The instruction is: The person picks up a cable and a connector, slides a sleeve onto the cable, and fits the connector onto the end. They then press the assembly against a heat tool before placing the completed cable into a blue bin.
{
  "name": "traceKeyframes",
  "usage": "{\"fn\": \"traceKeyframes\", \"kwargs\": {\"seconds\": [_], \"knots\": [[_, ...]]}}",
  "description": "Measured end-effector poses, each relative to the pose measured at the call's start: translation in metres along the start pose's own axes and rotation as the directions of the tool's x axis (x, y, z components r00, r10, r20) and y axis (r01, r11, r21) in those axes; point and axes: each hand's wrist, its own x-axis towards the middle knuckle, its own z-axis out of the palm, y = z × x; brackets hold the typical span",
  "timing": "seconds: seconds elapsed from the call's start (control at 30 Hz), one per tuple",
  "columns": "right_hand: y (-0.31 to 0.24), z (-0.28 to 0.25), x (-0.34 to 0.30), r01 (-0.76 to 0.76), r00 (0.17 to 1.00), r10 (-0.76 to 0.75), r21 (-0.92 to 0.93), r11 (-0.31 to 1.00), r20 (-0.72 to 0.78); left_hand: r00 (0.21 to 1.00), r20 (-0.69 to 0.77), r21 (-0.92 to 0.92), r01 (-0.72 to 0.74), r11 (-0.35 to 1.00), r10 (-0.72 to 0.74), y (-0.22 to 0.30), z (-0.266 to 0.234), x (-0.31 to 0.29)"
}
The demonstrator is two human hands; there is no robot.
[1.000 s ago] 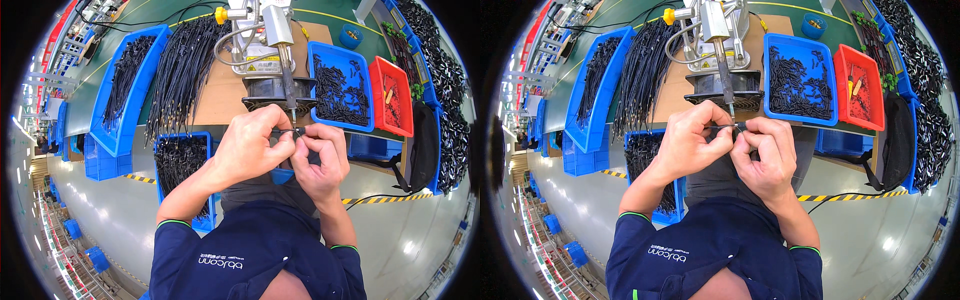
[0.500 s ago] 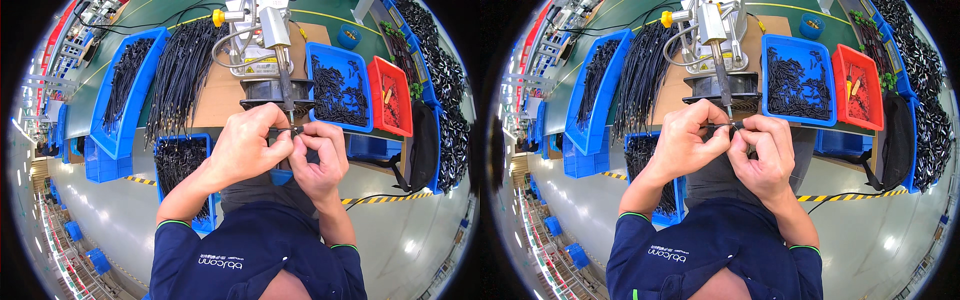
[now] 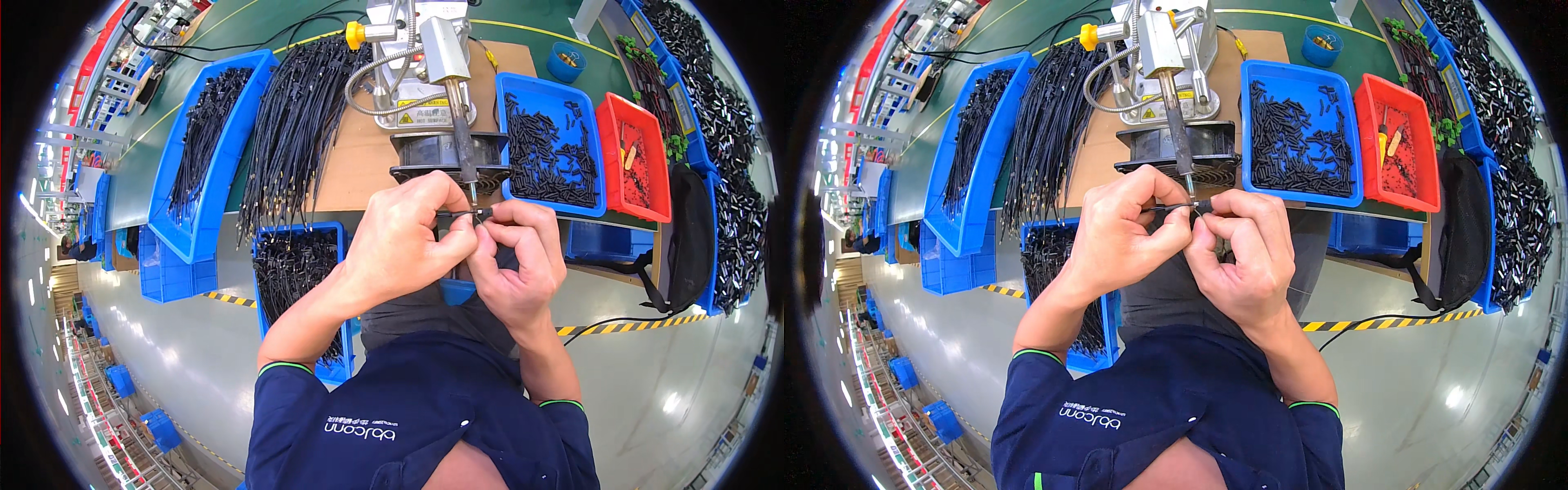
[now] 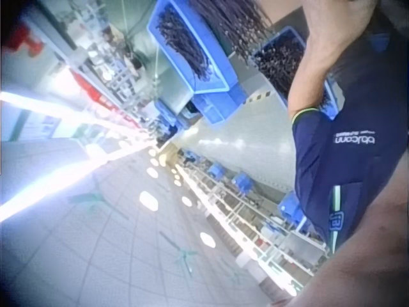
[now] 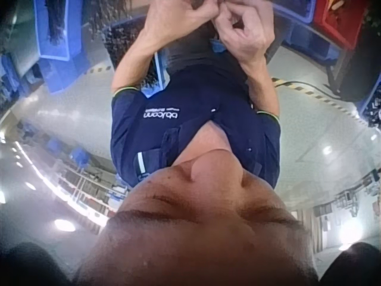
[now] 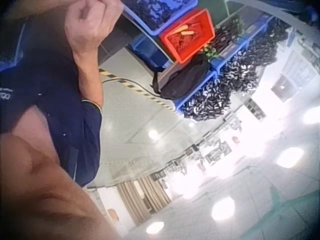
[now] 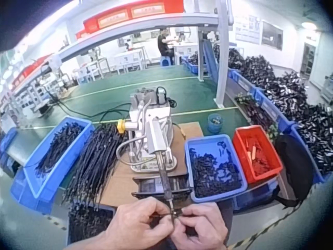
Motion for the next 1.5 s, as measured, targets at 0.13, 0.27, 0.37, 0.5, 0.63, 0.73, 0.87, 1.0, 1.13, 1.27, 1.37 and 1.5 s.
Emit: {"fn": "traceKeyframes", "kwargs": {"seconds": [0.13,0.27,0.37,0.5,0.63,0.73,0.87,1.0,1.13,1.27,1.37,1.5], "knots": [[0.002,0.0,-0.002,0.003,1.0,-0.003,-0.005,1.0,-0.006,1.0,0.002,-0.001,0.019,1.0,-0.019,-0.001,0.002,-0.002],[0.0,-0.003,-0.006,-0.006,1.0,0.006,-0.005,1.0,0.016,0.998,0.008,-0.025,0.065,0.998,-0.065,-0.003,0.006,-0.009],[-0.002,-0.005,-0.01,-0.015,0.999,0.015,-0.001,1.0,0.029,0.994,0.029,-0.016,0.105,0.994,-0.105,0.0,0.006,-0.012],[-0.005,-0.011,-0.012,-0.045,0.997,0.039,0.076,0.996,0.07,0.986,0.045,-0.062,0.164,0.984,-0.162,0.001,0.003,-0.019],[-0.008,-0.021,-0.025,-0.364,0.928,0.364,0.398,0.842,0.077,0.926,0.206,-0.222,0.358,0.907,-0.316,0.001,-0.003,-0.023],[-0.013,-0.034,-0.031,-0.599,0.776,0.577,0.581,0.551,0.253,0.881,0.309,-0.404,0.462,0.79,-0.358,-0.006,0.003,-0.028],[-0.012,-0.039,-0.035,-0.699,0.71,0.549,0.537,0.472,0.441,0.848,0.384,-0.548,0.527,0.649,-0.365,-0.008,0.013,-0.035],[-0.005,-0.043,-0.039,-0.7,0.706,0.602,0.5,0.51,0.374,0.98,0.16,-0.26,0.158,0.953,-0.119,0.0,0.013,-0.034],[0.006,-0.056,-0.029,-0.743,0.661,0.592,0.293,0.602,0.461,0.987,0.155,-0.021,-0.034,0.999,0.037,-0.018,0.014,-0.053],[0.049,-0.063,0.006,-0.525,0.827,0.543,-0.147,0.839,0.146,0.983,0.107,0.043,0.143,0.989,-0.147,-0.036,0.004,-0.078],[0.083,-0.07,0.032,-0.237,0.898,0.404,-0.583,0.777,0.173,0.957,-0.011,0.128,0.29,0.948,-0.291,-0.054,-0.01,-0.101],[0.112,-0.063,0.04,-0.143,0.838,0.469,-0.715,0.684,0.281,0.844,-0.159,0.26,0.536,0.803,-0.512,-0.083,-0.041,-0.142]]}}
